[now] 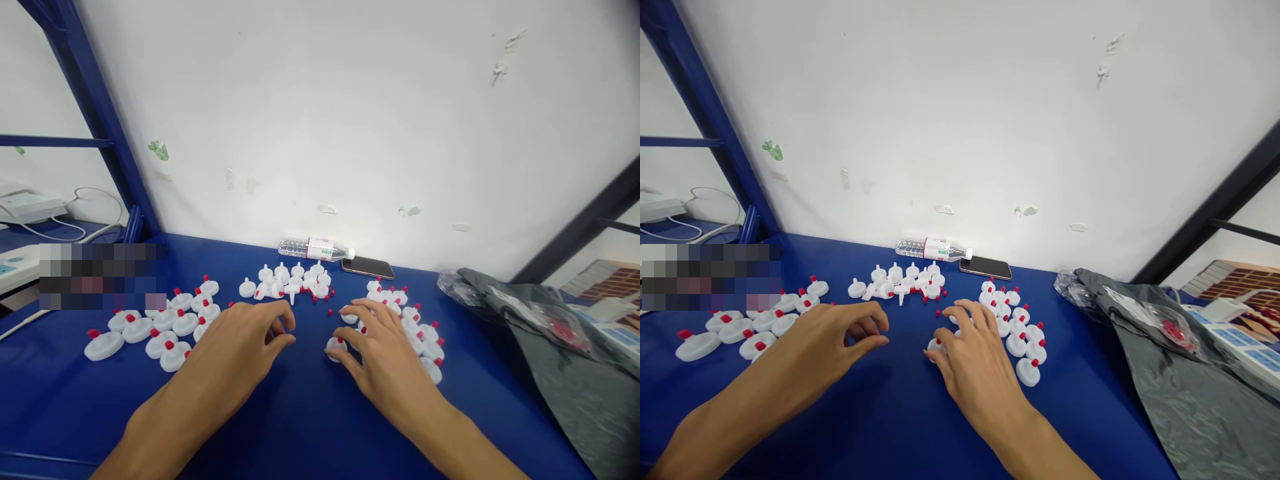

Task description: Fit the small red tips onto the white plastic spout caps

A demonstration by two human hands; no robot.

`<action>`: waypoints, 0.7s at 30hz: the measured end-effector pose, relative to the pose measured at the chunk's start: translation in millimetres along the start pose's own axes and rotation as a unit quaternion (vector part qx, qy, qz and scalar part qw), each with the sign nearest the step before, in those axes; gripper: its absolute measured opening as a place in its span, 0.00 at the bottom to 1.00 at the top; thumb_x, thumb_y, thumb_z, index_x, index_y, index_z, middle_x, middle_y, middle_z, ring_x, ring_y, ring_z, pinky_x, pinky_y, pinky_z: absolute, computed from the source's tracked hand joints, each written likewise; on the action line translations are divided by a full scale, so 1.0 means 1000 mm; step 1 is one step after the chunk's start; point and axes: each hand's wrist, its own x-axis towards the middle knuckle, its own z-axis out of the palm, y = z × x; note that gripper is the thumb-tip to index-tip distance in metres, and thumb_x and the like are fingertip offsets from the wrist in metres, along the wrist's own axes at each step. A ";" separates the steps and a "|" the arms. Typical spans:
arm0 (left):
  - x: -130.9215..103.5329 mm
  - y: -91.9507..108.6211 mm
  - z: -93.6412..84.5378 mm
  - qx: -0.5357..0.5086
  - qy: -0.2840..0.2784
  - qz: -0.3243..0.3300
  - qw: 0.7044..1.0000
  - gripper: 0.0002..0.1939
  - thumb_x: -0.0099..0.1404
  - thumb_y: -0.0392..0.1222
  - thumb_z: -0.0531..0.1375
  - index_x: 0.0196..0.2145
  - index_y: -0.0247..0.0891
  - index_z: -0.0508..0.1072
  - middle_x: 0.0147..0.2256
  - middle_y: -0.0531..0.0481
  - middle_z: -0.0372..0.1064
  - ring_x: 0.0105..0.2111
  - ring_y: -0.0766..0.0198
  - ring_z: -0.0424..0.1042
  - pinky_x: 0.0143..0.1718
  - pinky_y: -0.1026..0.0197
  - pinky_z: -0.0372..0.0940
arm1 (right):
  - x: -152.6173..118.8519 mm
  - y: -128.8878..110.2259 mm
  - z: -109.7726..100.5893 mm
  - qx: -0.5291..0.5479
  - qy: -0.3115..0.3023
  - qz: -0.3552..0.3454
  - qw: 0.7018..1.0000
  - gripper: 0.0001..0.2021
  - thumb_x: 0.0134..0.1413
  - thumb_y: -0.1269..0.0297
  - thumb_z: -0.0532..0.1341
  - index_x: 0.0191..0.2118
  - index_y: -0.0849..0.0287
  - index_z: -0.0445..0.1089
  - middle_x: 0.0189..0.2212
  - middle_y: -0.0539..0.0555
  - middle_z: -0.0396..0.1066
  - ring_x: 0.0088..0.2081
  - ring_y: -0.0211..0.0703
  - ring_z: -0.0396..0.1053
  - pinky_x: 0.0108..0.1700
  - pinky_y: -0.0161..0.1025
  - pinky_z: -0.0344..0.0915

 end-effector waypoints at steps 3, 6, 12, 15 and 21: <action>-0.001 0.001 -0.001 -0.003 0.014 0.005 1.000 0.04 0.66 0.43 0.59 0.34 0.48 0.74 0.31 0.60 0.79 0.32 0.60 0.75 0.33 0.59 0.59 | -0.008 0.010 -0.004 -0.043 0.016 -0.002 0.999 0.09 0.64 0.61 0.64 0.44 0.54 0.81 0.57 0.59 0.72 0.62 0.63 0.60 0.61 0.63 0.60; -0.001 0.002 -0.002 -0.004 0.020 0.007 1.000 0.05 0.66 0.43 0.58 0.33 0.48 0.74 0.30 0.61 0.78 0.31 0.61 0.75 0.32 0.59 0.59 | -0.017 0.020 -0.007 -0.089 0.029 -0.010 0.996 0.11 0.65 0.61 0.63 0.47 0.57 0.81 0.59 0.61 0.70 0.63 0.64 0.60 0.63 0.65 0.57; -0.004 0.000 -0.007 -0.006 0.038 0.004 0.999 0.06 0.67 0.45 0.58 0.33 0.48 0.75 0.28 0.61 0.77 0.28 0.63 0.73 0.30 0.59 0.58 | -0.032 0.035 -0.014 -0.129 0.033 -0.007 0.991 0.16 0.65 0.60 0.62 0.53 0.58 0.77 0.59 0.61 0.69 0.63 0.64 0.60 0.65 0.66 0.54; -0.004 -0.004 -0.011 -0.002 0.045 0.010 0.999 0.06 0.67 0.45 0.58 0.33 0.47 0.74 0.29 0.60 0.77 0.28 0.63 0.73 0.29 0.60 0.57 | -0.023 0.038 -0.025 -0.101 0.051 -0.006 0.994 0.18 0.65 0.54 0.61 0.56 0.55 0.74 0.57 0.59 0.72 0.61 0.61 0.63 0.63 0.63 0.57; -0.002 -0.010 -0.015 0.006 0.057 -0.002 0.998 0.08 0.68 0.47 0.57 0.33 0.47 0.74 0.30 0.59 0.77 0.29 0.62 0.74 0.30 0.60 0.58 | 0.053 0.046 -0.038 -0.052 -0.033 0.020 0.998 0.12 0.68 0.61 0.58 0.50 0.54 0.77 0.45 0.56 0.79 0.52 0.54 0.71 0.56 0.55 0.64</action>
